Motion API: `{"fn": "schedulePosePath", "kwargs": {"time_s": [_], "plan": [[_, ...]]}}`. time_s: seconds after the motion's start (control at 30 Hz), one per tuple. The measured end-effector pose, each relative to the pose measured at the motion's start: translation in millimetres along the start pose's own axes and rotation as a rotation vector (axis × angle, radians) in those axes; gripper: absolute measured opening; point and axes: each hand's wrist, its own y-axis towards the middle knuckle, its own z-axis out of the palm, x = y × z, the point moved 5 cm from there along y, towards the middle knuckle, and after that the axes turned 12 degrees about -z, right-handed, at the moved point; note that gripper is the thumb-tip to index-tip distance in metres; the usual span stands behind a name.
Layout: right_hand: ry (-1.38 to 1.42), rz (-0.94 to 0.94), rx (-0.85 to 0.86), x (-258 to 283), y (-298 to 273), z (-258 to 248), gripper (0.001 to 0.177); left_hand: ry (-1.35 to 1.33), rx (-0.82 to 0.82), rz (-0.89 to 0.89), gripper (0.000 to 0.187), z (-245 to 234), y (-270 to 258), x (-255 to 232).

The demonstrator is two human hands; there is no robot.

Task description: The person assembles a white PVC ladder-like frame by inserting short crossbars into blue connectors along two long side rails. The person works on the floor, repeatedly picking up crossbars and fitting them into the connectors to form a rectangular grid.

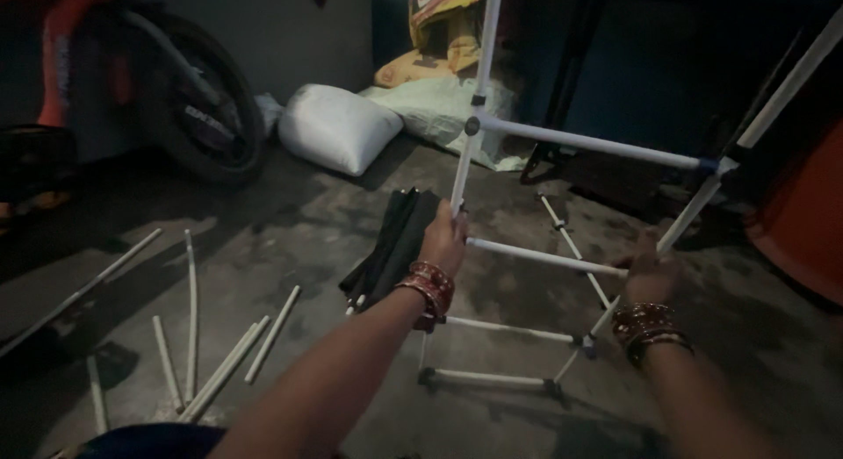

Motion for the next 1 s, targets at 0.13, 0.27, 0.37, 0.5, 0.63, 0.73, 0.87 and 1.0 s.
{"fn": "schedulePosePath", "kwargs": {"time_s": [0.13,0.27,0.37,0.5,0.63,0.73,0.87,1.0], "plan": [[-0.229,0.088,-0.034,-36,25,-3,0.079,-0.075,0.164,0.025,0.014,17,23,17],[-0.285,-0.091,-0.088,-65,56,-3,0.081,-0.098,0.225,0.066,0.014,22,37,18],[-0.218,0.033,-0.048,-85,57,-4,0.079,-0.117,0.227,0.125,0.015,23,29,14],[-0.165,0.021,0.024,-73,41,7,0.080,-0.103,0.075,0.041,0.023,11,15,14],[-0.057,-0.123,0.059,-55,29,13,0.070,-0.211,-0.109,-0.063,0.034,15,-1,30],[-0.084,-0.020,0.026,-58,28,6,0.067,-0.219,0.012,-0.168,0.041,27,10,44],[-0.085,0.011,0.088,-59,37,5,0.071,-0.220,0.237,-0.182,0.042,32,38,56],[-0.131,0.017,0.177,-53,40,2,0.067,-0.360,0.377,-0.208,0.039,39,46,62]]}}
